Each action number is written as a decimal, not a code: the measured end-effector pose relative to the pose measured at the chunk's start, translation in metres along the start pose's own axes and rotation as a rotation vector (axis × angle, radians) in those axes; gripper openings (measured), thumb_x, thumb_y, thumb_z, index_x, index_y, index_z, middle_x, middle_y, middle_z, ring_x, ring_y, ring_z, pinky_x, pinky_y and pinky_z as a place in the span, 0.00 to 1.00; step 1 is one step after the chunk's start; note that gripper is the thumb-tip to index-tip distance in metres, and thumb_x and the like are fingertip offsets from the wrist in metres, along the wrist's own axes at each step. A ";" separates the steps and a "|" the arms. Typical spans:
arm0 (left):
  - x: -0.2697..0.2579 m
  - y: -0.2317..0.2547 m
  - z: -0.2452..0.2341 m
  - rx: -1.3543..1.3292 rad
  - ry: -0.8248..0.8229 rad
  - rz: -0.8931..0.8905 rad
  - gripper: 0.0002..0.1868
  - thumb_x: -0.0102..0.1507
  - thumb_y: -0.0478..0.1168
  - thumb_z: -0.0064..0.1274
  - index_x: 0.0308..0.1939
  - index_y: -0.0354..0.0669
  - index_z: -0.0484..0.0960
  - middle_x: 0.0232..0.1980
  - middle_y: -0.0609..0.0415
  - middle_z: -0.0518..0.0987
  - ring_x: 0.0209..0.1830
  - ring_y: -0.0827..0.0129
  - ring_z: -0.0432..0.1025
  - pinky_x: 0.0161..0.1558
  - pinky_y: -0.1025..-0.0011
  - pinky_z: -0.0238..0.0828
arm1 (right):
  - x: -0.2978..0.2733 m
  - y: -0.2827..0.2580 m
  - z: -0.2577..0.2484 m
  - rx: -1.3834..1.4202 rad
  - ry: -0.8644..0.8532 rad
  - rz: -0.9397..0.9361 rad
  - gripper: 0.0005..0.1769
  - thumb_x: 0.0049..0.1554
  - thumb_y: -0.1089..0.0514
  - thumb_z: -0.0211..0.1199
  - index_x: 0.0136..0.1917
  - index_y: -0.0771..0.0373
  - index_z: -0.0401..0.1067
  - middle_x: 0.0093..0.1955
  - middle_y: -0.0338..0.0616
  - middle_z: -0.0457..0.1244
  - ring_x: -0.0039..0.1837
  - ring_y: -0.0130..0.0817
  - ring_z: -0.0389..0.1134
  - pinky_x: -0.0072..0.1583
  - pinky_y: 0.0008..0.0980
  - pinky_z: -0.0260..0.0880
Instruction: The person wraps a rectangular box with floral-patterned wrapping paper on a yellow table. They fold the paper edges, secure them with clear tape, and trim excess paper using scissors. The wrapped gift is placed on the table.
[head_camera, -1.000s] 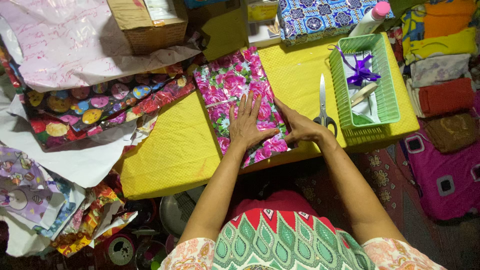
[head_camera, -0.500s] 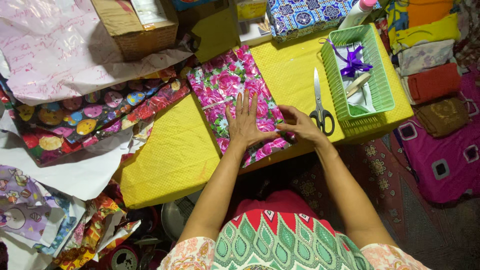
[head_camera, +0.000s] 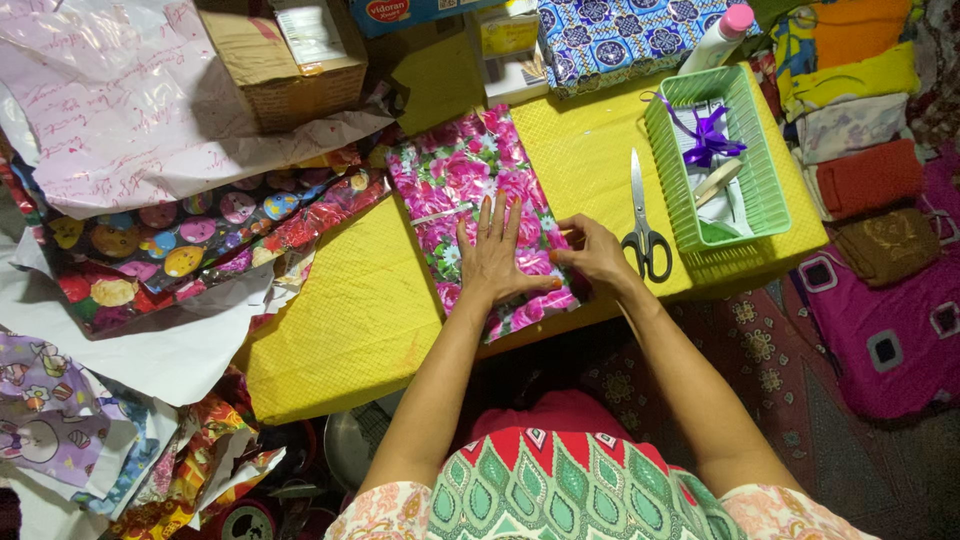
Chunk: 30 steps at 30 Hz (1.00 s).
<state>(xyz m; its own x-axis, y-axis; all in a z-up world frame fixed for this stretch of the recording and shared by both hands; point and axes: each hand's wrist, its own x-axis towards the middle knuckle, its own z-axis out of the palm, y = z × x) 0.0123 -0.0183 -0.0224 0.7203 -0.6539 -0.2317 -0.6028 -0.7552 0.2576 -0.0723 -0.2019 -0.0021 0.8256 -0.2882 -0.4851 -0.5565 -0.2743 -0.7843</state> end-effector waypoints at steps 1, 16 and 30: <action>0.000 -0.003 0.000 0.031 -0.007 0.022 0.85 0.32 0.92 0.50 0.82 0.54 0.36 0.85 0.50 0.31 0.84 0.58 0.24 0.74 0.34 0.18 | -0.003 -0.002 0.000 -0.039 -0.015 -0.002 0.30 0.49 0.57 0.72 0.65 0.60 0.70 0.56 0.50 0.70 0.55 0.41 0.73 0.58 0.44 0.74; -0.016 -0.002 -0.012 -0.103 0.175 0.032 0.53 0.58 0.75 0.48 0.80 0.60 0.50 0.85 0.59 0.42 0.84 0.62 0.35 0.77 0.42 0.24 | 0.072 -0.034 0.001 -0.707 0.220 -0.529 0.33 0.57 0.55 0.62 0.75 0.34 0.64 0.77 0.54 0.52 0.70 0.57 0.57 0.60 0.56 0.66; -0.015 0.002 -0.020 -0.137 0.126 -0.026 0.56 0.54 0.78 0.51 0.80 0.63 0.51 0.84 0.61 0.44 0.84 0.65 0.36 0.78 0.42 0.23 | 0.137 -0.078 0.008 -0.090 0.235 -0.405 0.34 0.48 0.61 0.77 0.65 0.58 0.68 0.59 0.49 0.63 0.53 0.38 0.71 0.50 0.31 0.79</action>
<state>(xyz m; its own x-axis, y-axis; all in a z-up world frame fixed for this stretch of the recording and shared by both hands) 0.0075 -0.0092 -0.0003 0.7778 -0.6165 -0.1225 -0.5370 -0.7531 0.3802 0.0847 -0.2130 -0.0108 0.9403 -0.3381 -0.0387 -0.2087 -0.4830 -0.8504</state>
